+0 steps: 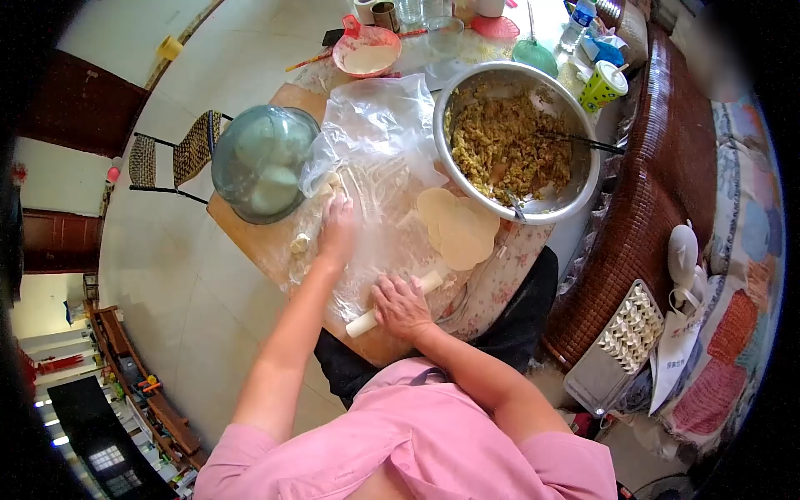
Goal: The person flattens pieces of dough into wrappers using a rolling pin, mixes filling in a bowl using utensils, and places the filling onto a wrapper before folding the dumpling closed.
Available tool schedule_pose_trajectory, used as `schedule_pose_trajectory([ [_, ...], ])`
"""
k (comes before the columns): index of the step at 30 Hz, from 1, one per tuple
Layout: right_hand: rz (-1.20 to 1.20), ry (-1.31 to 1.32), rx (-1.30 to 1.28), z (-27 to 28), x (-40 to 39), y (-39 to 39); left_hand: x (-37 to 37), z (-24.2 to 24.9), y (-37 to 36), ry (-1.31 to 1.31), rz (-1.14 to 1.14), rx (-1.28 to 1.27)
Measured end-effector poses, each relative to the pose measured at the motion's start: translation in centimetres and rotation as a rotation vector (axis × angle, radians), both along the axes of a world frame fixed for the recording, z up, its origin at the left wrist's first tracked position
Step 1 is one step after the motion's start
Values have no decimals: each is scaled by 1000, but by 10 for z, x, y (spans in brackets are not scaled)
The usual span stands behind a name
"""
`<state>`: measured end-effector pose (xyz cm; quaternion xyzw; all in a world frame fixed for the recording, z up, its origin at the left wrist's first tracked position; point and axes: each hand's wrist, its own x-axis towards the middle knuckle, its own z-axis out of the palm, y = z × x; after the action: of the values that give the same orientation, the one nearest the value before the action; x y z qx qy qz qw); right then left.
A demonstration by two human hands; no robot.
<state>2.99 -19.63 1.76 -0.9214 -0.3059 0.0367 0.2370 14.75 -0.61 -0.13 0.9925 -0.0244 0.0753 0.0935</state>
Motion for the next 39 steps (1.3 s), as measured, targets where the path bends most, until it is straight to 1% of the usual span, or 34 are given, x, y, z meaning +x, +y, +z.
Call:
schedule_pose_trajectory([
  [1, 0, -1, 0, -1, 0, 0, -11, 5, -1, -1, 0, 0],
  [3, 16, -33, -2, -5, -1, -1, -40, 15, -3, 65, -87, -117],
  [4, 20, -35, -3, -5, -2, -1, -57, 16, -4, 63, -83, -118],
  [6, 6, -35, -2, -5, -4, -2, -88, 17, -5, -72, -120, -168],
  [7, 12, -40, -4, -4, -4, -2, -96, 23, -7, -77, -115, -170],
  [9, -11, -38, 9, -3, -6, -3, -108, 32, -10, 120, -91, -193],
  [10, -4, -40, 5, -1, -7, -4, -104, 29, -12, 117, -85, -197],
  [12, 0, 1, -10, 3, -10, -6, -86, 20, -18, 256, -59, -190],
  [13, 3, -2, -16, 2, -10, -6, -77, 20, -24, 253, -56, -196],
  [15, -5, -32, -37, -1, -11, -6, -58, 21, -37, 141, 24, -94],
  [17, -10, -42, -36, -3, -12, -7, -59, -12, -40, 159, 9, -71],
  [19, -10, -50, -25, 0, -10, -6, -56, -14, -43, 188, -7, -45],
  [21, -10, -37, -20, 4, -10, -5, -61, -10, -42, 109, 19, -83],
  [25, 19, -49, 43, 7, -1, -4, -47, -6, -35, 104, 40, -78],
  [27, 23, -83, 64, 0, -1, -5, -46, -15, -15, 23, -113, -186],
  [28, 32, -105, 88, -1, -1, -7, -49, -7, -9, 20, -122, -192],
  [30, 23, -111, 97, 0, -3, -12, -60, 8, 2, 175, -68, -618],
  [31, 22, -120, 117, 1, -4, -11, -69, 12, 3, 176, -71, -617],
  [33, 22, -133, 125, 1, -3, -11, -92, 19, 6, 37, 1, -107],
  [34, 24, -143, 127, 2, -2, -12, -98, 23, 6, 30, -5, -110],
  [36, 21, -137, 88, 4, 1, -12, -106, 33, 3, 236, 76, -238],
  [38, 28, -120, 43, 5, 2, -14, -111, 43, -6, 200, 112, -254],
  [39, -8, -55, 26, 7, 4, -14, -112, 45, -11, 300, 190, -400],
])
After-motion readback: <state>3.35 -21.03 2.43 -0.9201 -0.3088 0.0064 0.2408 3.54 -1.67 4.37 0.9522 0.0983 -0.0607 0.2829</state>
